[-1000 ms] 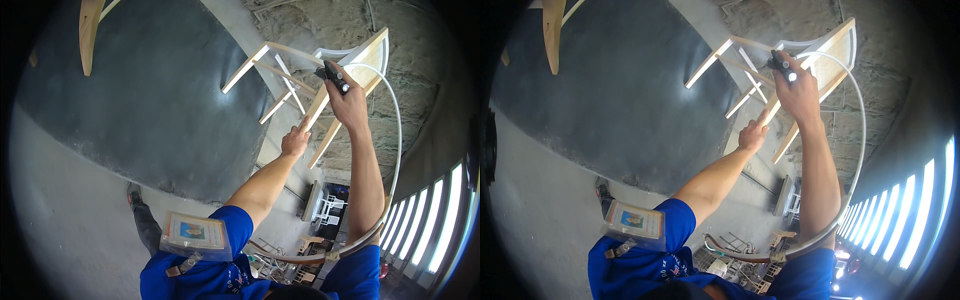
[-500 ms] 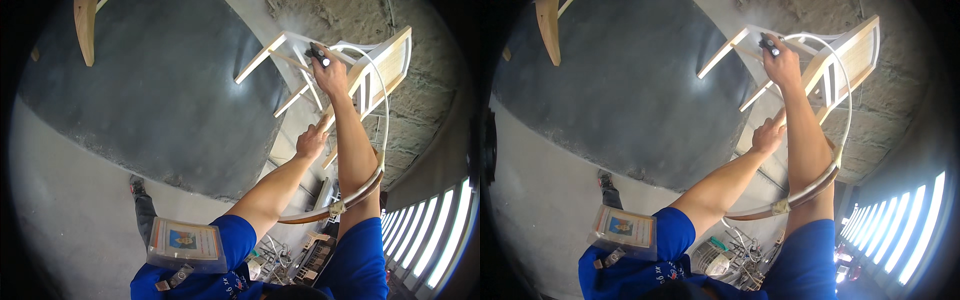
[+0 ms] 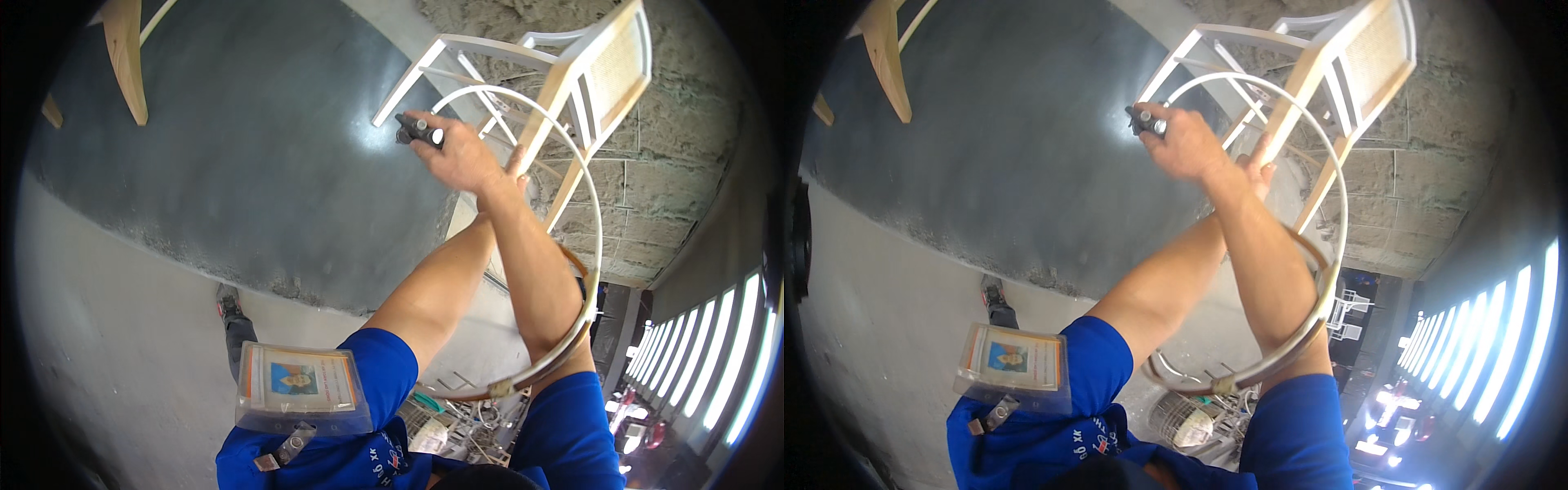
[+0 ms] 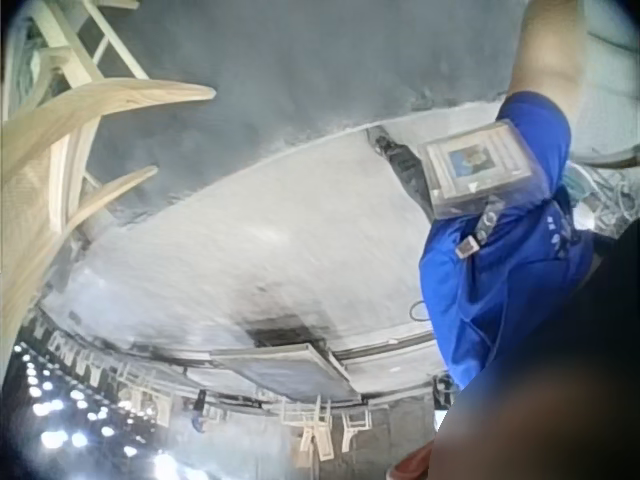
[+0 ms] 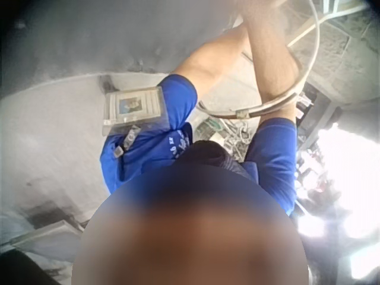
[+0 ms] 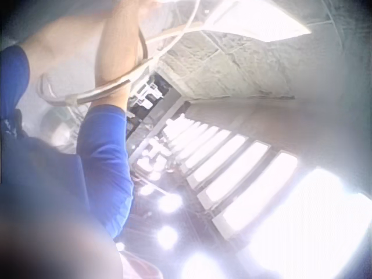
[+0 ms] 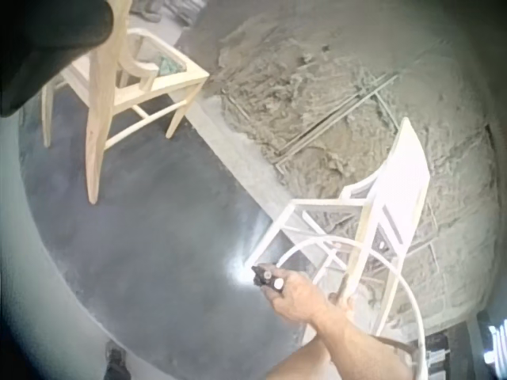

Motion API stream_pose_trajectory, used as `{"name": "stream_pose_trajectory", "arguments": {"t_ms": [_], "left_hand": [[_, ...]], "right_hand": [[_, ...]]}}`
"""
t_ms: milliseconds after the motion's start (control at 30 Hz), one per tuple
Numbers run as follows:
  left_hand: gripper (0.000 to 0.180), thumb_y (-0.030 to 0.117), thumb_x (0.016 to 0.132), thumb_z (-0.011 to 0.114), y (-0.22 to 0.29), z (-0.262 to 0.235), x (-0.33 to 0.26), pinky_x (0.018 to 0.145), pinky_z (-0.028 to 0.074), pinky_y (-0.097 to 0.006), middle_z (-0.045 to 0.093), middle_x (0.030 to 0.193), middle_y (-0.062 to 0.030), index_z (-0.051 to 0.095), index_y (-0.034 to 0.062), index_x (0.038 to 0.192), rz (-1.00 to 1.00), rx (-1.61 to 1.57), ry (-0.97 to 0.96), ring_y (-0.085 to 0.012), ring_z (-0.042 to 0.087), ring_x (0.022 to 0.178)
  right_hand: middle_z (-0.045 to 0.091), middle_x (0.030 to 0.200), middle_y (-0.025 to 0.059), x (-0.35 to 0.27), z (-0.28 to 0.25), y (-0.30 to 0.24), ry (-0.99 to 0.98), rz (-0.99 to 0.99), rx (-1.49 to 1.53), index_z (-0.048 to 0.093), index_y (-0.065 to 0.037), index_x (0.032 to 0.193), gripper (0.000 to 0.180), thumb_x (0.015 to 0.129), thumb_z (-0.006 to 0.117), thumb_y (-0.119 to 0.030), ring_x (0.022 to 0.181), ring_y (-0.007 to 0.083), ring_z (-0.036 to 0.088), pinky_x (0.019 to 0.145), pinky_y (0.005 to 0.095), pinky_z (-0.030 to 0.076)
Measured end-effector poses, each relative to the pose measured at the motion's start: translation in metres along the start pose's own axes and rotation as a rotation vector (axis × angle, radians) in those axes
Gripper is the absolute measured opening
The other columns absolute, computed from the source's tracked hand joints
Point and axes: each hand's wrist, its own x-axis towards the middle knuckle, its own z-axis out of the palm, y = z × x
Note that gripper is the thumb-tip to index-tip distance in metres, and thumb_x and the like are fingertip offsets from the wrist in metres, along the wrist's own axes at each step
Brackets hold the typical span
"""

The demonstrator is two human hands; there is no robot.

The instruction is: The person uses a spray gun to apply white paint to multiple wooden chairs in a workshop. They rotate and reposition each chair to coat all sides, including legs, seat, and backrest, then move to the next chair and repeat the process.

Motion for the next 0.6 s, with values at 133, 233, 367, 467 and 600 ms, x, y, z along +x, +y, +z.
{"name": "stream_pose_trajectory", "arguments": {"t_ms": [133, 233, 367, 467, 600], "left_hand": [[0.064, 0.038, 0.101, 0.061, -0.009, -0.003, 0.023, 0.107, 0.042, -0.052, 0.060, 0.133, -0.0285, 0.036, 0.0174, 0.156, 0.008, -0.311, 0.041, -0.0432, 0.056, 0.126], [0.062, 0.042, 0.096, 0.066, -0.011, -0.004, 0.031, 0.101, 0.049, -0.055, 0.067, 0.122, -0.0265, 0.043, 0.0119, 0.145, -0.066, -0.353, 0.096, -0.0445, 0.063, 0.118], [0.058, 0.041, 0.091, 0.074, -0.002, -0.016, 0.023, 0.091, 0.055, -0.055, 0.071, 0.113, -0.0261, 0.046, 0.0079, 0.129, -0.103, 0.028, 0.236, -0.0463, 0.069, 0.106], [0.059, 0.045, 0.090, 0.075, -0.004, -0.027, 0.017, 0.090, 0.054, -0.051, 0.071, 0.113, -0.0261, 0.051, 0.0069, 0.127, -0.038, 0.050, 0.281, -0.0448, 0.068, 0.108], [0.057, 0.043, 0.089, 0.076, -0.027, -0.033, 0.014, 0.093, 0.054, -0.049, 0.071, 0.116, -0.0247, 0.054, 0.0056, 0.126, 0.048, 0.158, 0.346, -0.0429, 0.068, 0.110]], "right_hand": [[0.074, 0.096, 0.0260, -0.049, -0.018, 0.003, 0.322, 0.046, -0.038, 0.066, -0.018, 0.136, 0.044, 0.093, 0.065, -0.019, 0.093, 0.0422, 0.072, 0.090, 0.0478, 0.055], [0.073, 0.091, 0.0263, -0.095, -0.058, 0.008, 0.532, 0.114, 0.011, 0.067, -0.017, 0.136, 0.044, 0.092, 0.066, -0.017, 0.085, 0.0400, 0.074, 0.082, 0.0432, 0.058], [0.077, 0.101, 0.0196, -0.186, -0.101, 0.012, 0.764, 0.083, 0.109, 0.067, -0.017, 0.138, 0.045, 0.093, 0.069, -0.014, 0.090, 0.0245, 0.076, 0.085, 0.0377, 0.057], [0.078, 0.105, 0.0137, -0.274, -0.111, 0.039, 0.931, 0.023, 0.186, 0.067, -0.014, 0.138, 0.044, 0.093, 0.071, -0.015, 0.092, 0.0178, 0.072, 0.088, 0.0325, 0.054], [0.070, 0.092, 0.0022, -0.367, -0.081, 0.127, 1.013, 0.105, 0.287, 0.063, -0.013, 0.143, 0.048, 0.096, 0.070, -0.010, 0.079, 0.0083, 0.063, 0.070, 0.0249, 0.052]]}}
